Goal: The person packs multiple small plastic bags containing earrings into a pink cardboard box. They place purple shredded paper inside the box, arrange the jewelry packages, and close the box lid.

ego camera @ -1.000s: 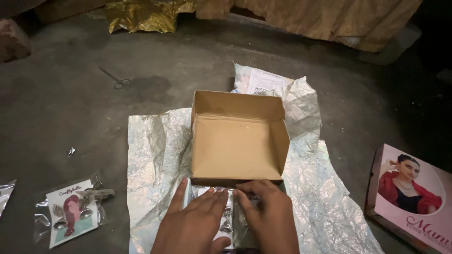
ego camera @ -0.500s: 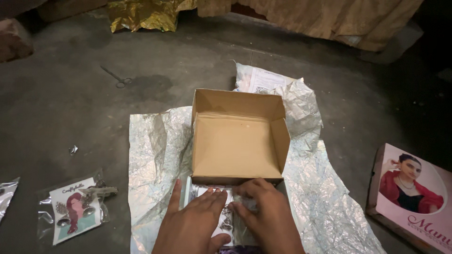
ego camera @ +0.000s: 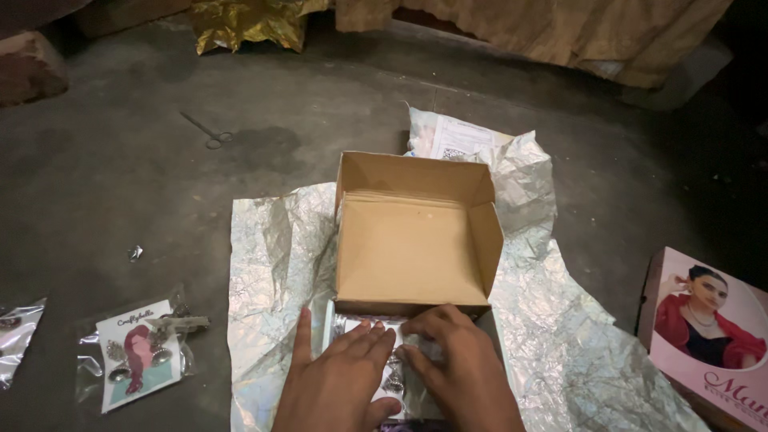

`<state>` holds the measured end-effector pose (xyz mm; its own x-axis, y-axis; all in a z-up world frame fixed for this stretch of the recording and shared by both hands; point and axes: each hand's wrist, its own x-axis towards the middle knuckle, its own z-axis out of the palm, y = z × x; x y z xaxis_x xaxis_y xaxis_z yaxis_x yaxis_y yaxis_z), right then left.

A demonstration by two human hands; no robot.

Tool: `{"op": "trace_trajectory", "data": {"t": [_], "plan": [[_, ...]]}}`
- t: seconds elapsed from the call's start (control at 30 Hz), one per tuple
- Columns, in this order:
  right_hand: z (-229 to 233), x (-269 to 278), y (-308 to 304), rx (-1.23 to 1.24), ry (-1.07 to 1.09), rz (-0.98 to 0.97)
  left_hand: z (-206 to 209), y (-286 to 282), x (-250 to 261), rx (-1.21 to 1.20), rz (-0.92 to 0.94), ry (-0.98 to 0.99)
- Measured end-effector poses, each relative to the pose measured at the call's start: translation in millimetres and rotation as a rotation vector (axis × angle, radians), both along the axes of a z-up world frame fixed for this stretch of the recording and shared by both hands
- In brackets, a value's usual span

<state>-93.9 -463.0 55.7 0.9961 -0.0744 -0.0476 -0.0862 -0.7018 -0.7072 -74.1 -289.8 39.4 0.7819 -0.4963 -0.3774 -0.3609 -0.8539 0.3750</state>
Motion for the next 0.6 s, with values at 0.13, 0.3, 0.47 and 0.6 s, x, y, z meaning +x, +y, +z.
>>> {"op": "trace_trajectory", "data": {"t": [0.13,0.3,0.47,0.6], "plan": [[-3.6,-0.8,-1.1,-0.053,-0.059,0.005,-9.6,6.7,-2.5,-0.204,-0.054,-0.259],[-6.3,-3.9,0.3,-0.021,-0.174,-0.008,-9.3,10.9,-8.1,-0.384,-0.024,-0.355],[-3.6,-5.9,7.2,0.018,-0.277,-0.011,11.7,14.3,-12.5,-0.521,0.049,-0.402],[1.9,-5.2,5.2,0.026,-0.269,-0.075,34.4,21.7,-11.3,-0.609,0.211,-0.459]]}}
